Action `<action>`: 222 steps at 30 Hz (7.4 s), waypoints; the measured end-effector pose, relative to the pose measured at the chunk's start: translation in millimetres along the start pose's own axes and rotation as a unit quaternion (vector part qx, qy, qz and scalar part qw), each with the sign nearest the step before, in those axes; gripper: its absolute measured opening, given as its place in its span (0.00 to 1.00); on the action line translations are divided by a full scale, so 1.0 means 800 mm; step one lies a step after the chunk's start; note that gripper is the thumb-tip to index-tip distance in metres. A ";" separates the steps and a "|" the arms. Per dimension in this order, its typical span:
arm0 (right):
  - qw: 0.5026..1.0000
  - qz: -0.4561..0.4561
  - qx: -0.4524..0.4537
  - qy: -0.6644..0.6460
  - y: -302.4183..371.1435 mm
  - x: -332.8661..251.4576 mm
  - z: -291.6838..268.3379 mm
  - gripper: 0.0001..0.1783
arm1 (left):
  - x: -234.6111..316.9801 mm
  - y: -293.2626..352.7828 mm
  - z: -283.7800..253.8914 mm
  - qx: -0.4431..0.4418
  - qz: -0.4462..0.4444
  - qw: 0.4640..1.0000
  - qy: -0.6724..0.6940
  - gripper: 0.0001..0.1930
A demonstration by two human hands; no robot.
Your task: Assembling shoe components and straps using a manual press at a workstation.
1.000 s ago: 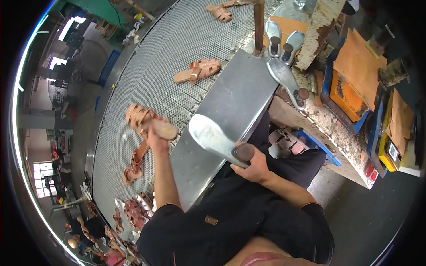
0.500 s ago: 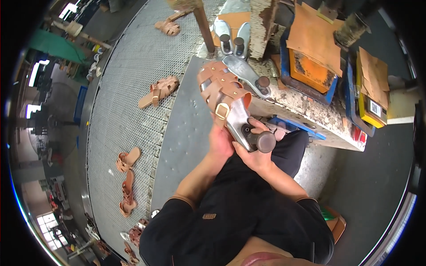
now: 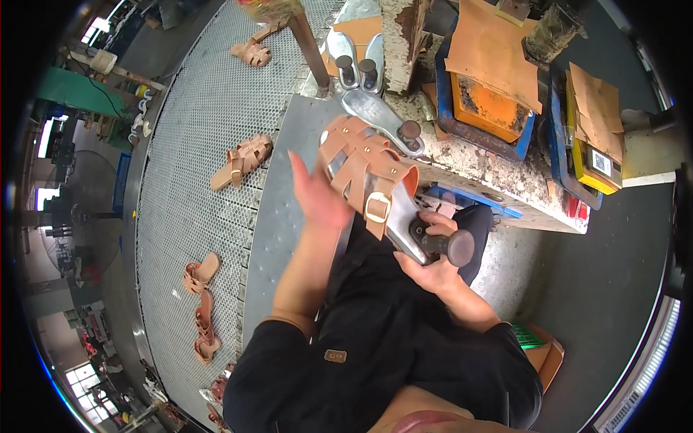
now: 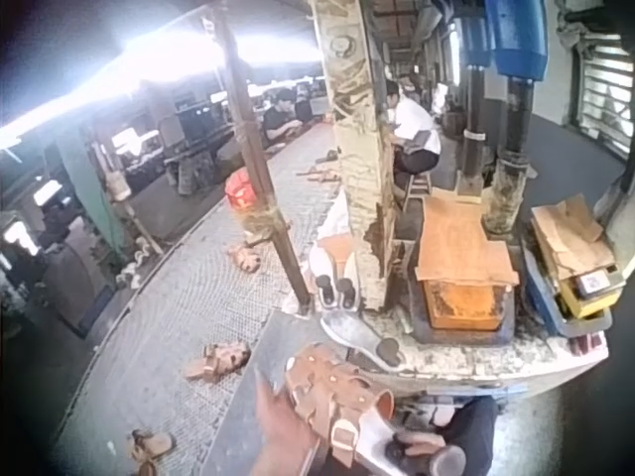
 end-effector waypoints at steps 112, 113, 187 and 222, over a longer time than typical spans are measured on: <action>0.966 0.078 -0.196 0.152 0.050 0.106 0.245 0.12 | 0.312 -0.134 -0.192 0.093 0.269 0.500 -0.818 0.26; 0.966 0.049 -0.193 0.167 0.037 0.106 0.259 0.13 | 0.327 -0.156 -0.201 0.092 0.265 0.521 -0.806 0.25; 0.981 -0.021 -0.030 0.190 -0.073 -0.002 0.053 0.40 | 0.017 0.071 -0.102 0.071 0.018 0.995 -0.063 0.29; 0.993 -0.019 0.041 0.106 -0.027 -0.038 0.041 0.39 | -0.073 0.069 -0.046 -0.036 0.023 0.989 -0.142 0.37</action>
Point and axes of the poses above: each hand's wrist, its own y-axis away from the middle knuckle, its own z-axis out of the palm, x = y × z, the point moved 8 cm from there along -y, towards the middle knuckle, and after that the axes turned 12 degrees about y, right-handed, at the moved point
